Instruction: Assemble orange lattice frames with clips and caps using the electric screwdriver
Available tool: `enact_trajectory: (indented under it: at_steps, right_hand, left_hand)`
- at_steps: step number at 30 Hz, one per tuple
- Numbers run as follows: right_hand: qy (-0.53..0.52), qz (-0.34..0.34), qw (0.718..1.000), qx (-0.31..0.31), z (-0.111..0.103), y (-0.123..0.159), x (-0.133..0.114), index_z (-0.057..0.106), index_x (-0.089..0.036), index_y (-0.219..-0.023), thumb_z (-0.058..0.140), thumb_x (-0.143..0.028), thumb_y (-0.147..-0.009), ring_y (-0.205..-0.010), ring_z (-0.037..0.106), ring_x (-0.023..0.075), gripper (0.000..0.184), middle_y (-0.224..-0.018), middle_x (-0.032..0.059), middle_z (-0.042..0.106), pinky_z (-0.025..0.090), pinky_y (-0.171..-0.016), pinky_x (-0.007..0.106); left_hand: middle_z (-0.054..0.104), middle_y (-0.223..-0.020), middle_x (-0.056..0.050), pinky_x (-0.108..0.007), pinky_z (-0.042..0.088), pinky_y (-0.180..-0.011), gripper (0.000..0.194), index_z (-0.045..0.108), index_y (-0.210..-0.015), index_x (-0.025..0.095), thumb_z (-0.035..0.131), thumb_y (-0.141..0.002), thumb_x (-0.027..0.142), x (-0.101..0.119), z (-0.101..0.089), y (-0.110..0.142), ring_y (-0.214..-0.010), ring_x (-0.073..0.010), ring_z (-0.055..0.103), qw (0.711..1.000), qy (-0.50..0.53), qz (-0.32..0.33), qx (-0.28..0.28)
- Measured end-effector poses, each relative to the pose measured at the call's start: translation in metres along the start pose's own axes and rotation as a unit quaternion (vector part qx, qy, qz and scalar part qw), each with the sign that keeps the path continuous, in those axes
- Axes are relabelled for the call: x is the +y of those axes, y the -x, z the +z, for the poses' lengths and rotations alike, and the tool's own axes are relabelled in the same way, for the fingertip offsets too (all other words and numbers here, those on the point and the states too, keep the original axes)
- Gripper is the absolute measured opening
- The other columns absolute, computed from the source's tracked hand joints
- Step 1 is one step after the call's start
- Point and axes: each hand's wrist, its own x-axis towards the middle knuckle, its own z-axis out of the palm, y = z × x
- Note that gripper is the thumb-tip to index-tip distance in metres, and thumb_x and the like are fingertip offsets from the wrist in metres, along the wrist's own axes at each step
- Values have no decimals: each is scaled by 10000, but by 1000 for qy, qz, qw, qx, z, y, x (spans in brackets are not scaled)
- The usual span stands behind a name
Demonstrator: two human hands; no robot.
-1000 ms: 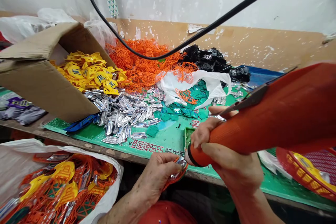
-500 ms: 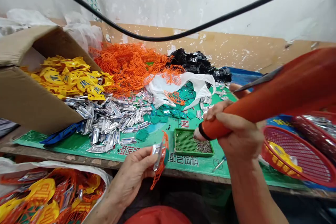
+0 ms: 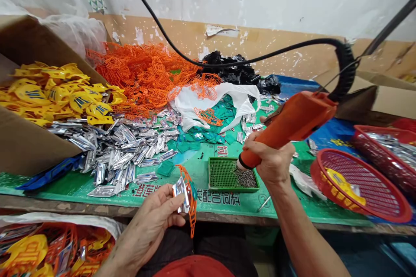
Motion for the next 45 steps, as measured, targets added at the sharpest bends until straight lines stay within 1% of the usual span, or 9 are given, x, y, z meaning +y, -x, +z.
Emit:
enact_trajectory:
  at_steps: [6,14,18,23,27,31,35,40,45]
  right_hand:
    - [7,6,1000,-8,1,0,4,621,-168,-618,740,-168,-585,-542,525,123,123,-605,-26,603,437,-551,292]
    - [6,13,1000,-12,1,0,7,630,-160,-607,746,-201,-581,-541,522,124,126,-610,-20,597,440,-563,306]
    - [1,15,1000,-10,2,0,7,627,-155,-618,745,-188,-579,-545,524,124,128,-612,-19,594,441,-575,307]
    - [0,21,1000,-2,6,1,1,613,-162,-646,739,-155,-540,-532,526,126,164,-597,-30,588,441,-550,301]
    - [2,20,1000,-8,8,1,-3,606,-164,-628,730,-144,-530,-523,521,120,159,-586,-32,588,434,-533,289]
    - [6,20,1000,-7,6,1,1,615,-165,-604,725,-147,-540,-521,517,118,128,-574,-28,591,430,-520,284]
    - [9,16,1000,-1,3,-4,3,626,-181,-600,724,-166,-569,-510,521,118,105,-583,-32,596,443,-516,291]
    - [-58,6,998,-11,7,-7,-23,600,-186,-618,712,-153,-575,-473,533,125,125,-562,-37,597,444,-503,296]
    - [-120,18,992,-40,25,11,-58,616,-192,-737,701,-121,-599,-514,561,146,176,-583,-27,596,469,-545,316]
  left_hand:
    - [616,-632,25,-148,400,-453,385,611,-737,164,805,-620,475,-6,-3,-6,-569,-89,545,999,-48,11,21]
    - [580,-540,23,-161,337,-405,435,565,-655,166,757,-612,555,0,-1,-7,-510,-104,531,992,-122,35,13]
    - [585,-545,29,-164,316,-401,421,535,-659,174,728,-640,548,2,-1,-8,-481,-98,535,986,-160,40,16]
    - [638,-569,6,-177,334,-402,437,512,-727,184,608,-726,610,10,3,-7,-482,-117,578,970,-239,39,3]
    - [655,-547,-1,-171,290,-390,404,513,-757,182,580,-761,580,14,7,-10,-428,-90,531,966,-254,33,-30]
    - [624,-532,16,-169,298,-399,377,519,-775,175,540,-781,552,9,7,-16,-419,-74,493,970,-234,48,-37]
    - [609,-528,21,-175,331,-418,331,504,-782,177,491,-824,505,2,5,-22,-418,-77,481,962,-264,68,-33]
    - [577,-472,37,-176,290,-387,252,489,-721,189,475,-831,415,7,11,-21,-366,-67,420,958,-274,78,-20]
    - [548,-433,55,-184,263,-365,172,466,-714,209,463,-824,342,11,15,-20,-335,-74,381,963,-256,74,-32]
